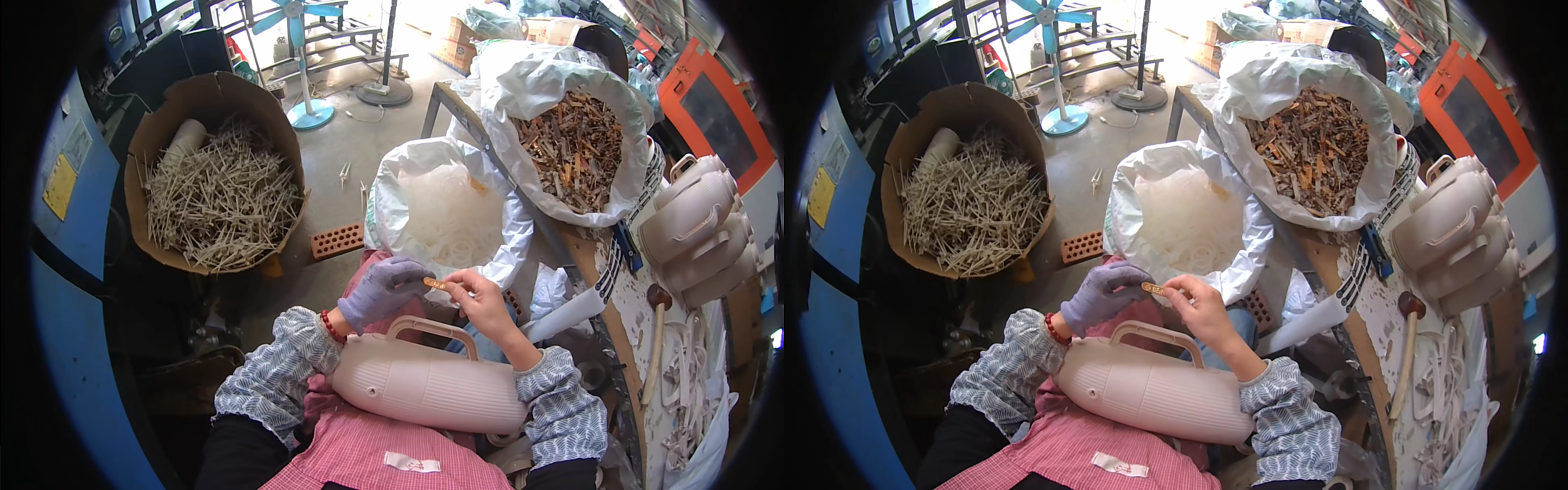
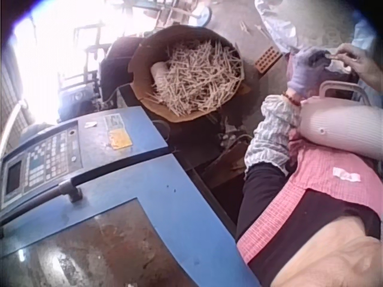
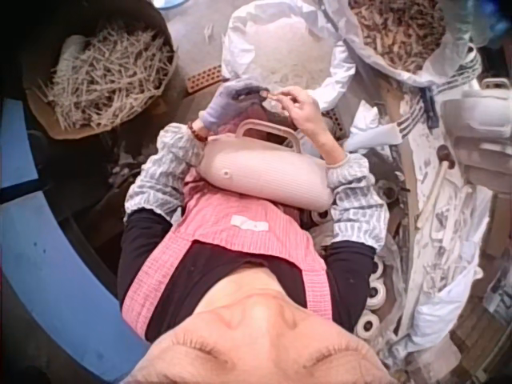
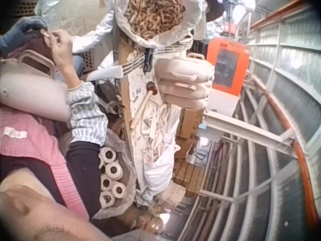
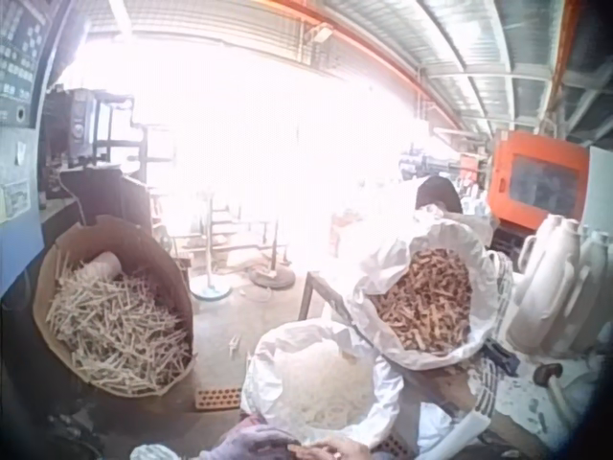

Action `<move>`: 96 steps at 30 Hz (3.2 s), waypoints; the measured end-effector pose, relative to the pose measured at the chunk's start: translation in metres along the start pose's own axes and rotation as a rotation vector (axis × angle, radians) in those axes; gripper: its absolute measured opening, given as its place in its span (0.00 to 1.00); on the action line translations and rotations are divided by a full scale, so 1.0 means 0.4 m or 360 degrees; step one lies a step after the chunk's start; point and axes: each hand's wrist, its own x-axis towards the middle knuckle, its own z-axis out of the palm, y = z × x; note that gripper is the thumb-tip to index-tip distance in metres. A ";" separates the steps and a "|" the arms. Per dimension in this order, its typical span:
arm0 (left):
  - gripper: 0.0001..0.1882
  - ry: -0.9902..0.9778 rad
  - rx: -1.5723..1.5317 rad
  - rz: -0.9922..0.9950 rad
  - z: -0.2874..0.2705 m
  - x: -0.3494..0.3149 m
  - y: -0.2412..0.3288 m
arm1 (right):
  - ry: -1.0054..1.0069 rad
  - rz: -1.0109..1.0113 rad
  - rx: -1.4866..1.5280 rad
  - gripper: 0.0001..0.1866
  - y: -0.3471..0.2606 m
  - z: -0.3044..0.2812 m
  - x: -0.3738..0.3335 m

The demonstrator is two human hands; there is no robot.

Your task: The person sits on the floor and assembles white thermos bottles by attaching handles, applying labels, and wrapping tape around the bodies. They repeatedly pick up bottles, affix parts, and place finished units on a nearby table.

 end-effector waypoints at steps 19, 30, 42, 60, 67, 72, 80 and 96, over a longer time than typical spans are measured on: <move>0.27 -0.1039 -0.0605 -0.1248 -0.059 -0.044 0.006 | 0.0125 -0.1038 -0.1575 0.11 -0.046 0.054 -0.124; 0.16 -0.1162 -0.0041 -0.1331 -0.025 -0.006 0.017 | 0.0142 -0.1135 -0.1644 0.05 -0.021 0.057 -0.123; 0.19 -0.0953 0.0273 -0.0188 -0.042 0.016 0.149 | 0.1446 -0.0368 -0.1806 0.12 0.116 -0.619 0.231; 0.25 -0.0446 0.0617 0.0272 -0.084 -0.195 0.180 | 0.0211 -0.0255 -0.0303 0.09 -0.081 -0.289 0.061; 0.32 -0.0260 0.0548 0.0279 -0.071 -0.222 0.173 | -0.1001 -0.0015 -0.0066 0.12 -0.151 0.032 -0.099; 0.34 -0.0254 0.0575 0.0310 -0.077 -0.233 0.170 | -0.1104 -0.0090 -0.0212 0.14 -0.168 0.066 -0.106; 0.31 -0.0290 0.0602 0.0338 -0.081 -0.229 0.177 | -0.1090 -0.0222 -0.0216 0.14 -0.151 0.076 -0.125; 0.29 -0.0525 -0.0409 -0.0201 0.033 0.084 0.147 | 0.0187 -0.0092 -0.0106 0.19 -0.040 -0.288 -0.366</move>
